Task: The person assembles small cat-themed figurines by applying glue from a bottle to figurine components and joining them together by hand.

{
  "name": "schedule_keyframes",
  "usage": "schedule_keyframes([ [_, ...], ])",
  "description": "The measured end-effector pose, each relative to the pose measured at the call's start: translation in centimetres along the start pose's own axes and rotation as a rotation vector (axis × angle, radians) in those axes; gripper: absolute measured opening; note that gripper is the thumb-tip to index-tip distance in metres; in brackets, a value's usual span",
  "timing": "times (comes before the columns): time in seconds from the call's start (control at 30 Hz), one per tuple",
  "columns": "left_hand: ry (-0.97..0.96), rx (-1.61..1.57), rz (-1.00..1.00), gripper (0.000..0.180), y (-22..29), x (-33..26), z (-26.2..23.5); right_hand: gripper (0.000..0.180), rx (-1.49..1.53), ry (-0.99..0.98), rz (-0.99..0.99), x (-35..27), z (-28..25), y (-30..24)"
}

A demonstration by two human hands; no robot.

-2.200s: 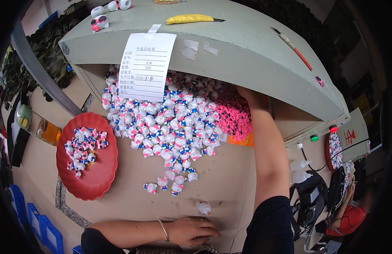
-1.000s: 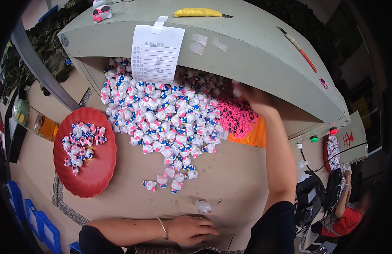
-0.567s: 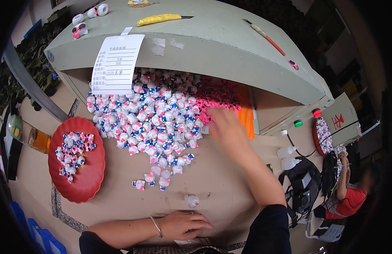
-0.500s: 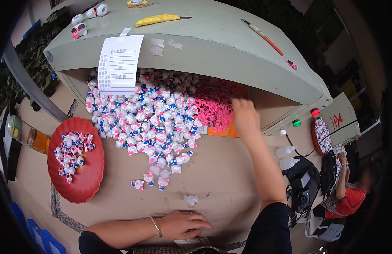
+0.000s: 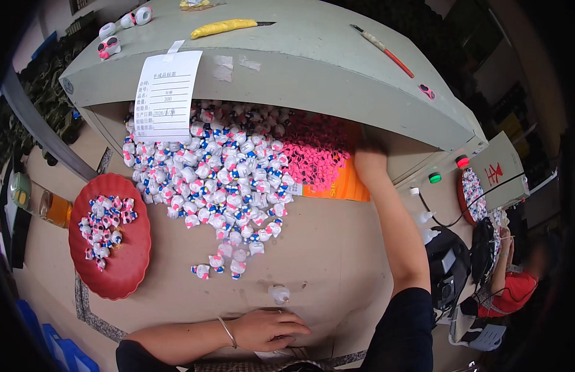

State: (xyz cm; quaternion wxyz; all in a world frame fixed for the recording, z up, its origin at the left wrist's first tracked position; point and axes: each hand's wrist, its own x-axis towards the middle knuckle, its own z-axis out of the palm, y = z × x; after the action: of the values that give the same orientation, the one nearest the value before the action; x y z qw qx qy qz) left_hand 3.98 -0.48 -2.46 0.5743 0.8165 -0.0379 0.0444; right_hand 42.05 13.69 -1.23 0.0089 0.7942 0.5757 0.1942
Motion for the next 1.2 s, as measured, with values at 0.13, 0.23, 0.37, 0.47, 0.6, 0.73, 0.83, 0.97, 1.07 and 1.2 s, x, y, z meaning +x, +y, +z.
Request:
schedule_keyframes([
  [0.13, -0.013, 0.012, -0.031, 0.033, 0.0, 0.0, -0.1, 0.039, 0.323, -0.022, 0.057, -0.3, -2.3, -1.2],
  [0.23, 0.013, 0.004, -0.005, 0.034, 0.2, 0.1, -0.3, 0.041, 0.424, -0.083, 0.111, 0.1, -1.3, -0.7],
  [0.37, -0.013, -0.01, -0.079, 0.033, 0.1, 0.1, -0.2, 0.036, 0.505, 0.112, -0.055, 1.6, -1.0, -2.2],
  [0.47, 0.017, 0.002, -0.017, 0.031, 0.2, 0.2, -0.2, 0.034, 0.473, 0.322, 0.029, 5.8, -0.4, -1.1],
  [0.6, 0.057, -0.006, 0.023, 0.032, 0.1, 0.1, -0.1, 0.036, 0.249, 0.798, -0.109, 8.7, 2.0, -0.5],
  [0.73, 0.078, -0.028, 0.047, 0.034, -0.1, 0.0, -0.3, 0.037, 0.49, 0.518, -0.117, 9.2, 2.6, -2.1],
  [0.83, 0.036, -0.066, 0.003, 0.036, 0.0, 0.0, -0.3, 0.037, 0.642, 0.296, -0.114, 8.8, 2.2, -2.4],
  [0.97, 0.002, -0.047, -0.043, 0.037, 0.1, -0.1, -0.6, 0.044, 0.571, -0.101, -0.246, 5.8, -1.1, -5.0],
  [1.07, 0.034, -0.017, 0.01, 0.035, -0.3, -0.1, -0.1, 0.062, 1.044, -0.372, -0.223, 2.5, -3.4, -5.9],
  [1.2, -0.012, -0.021, -0.034, 0.034, 0.2, 0.1, -0.2, 0.07, 0.526, -0.402, -0.339, -1.6, -6.0, -7.3],
])
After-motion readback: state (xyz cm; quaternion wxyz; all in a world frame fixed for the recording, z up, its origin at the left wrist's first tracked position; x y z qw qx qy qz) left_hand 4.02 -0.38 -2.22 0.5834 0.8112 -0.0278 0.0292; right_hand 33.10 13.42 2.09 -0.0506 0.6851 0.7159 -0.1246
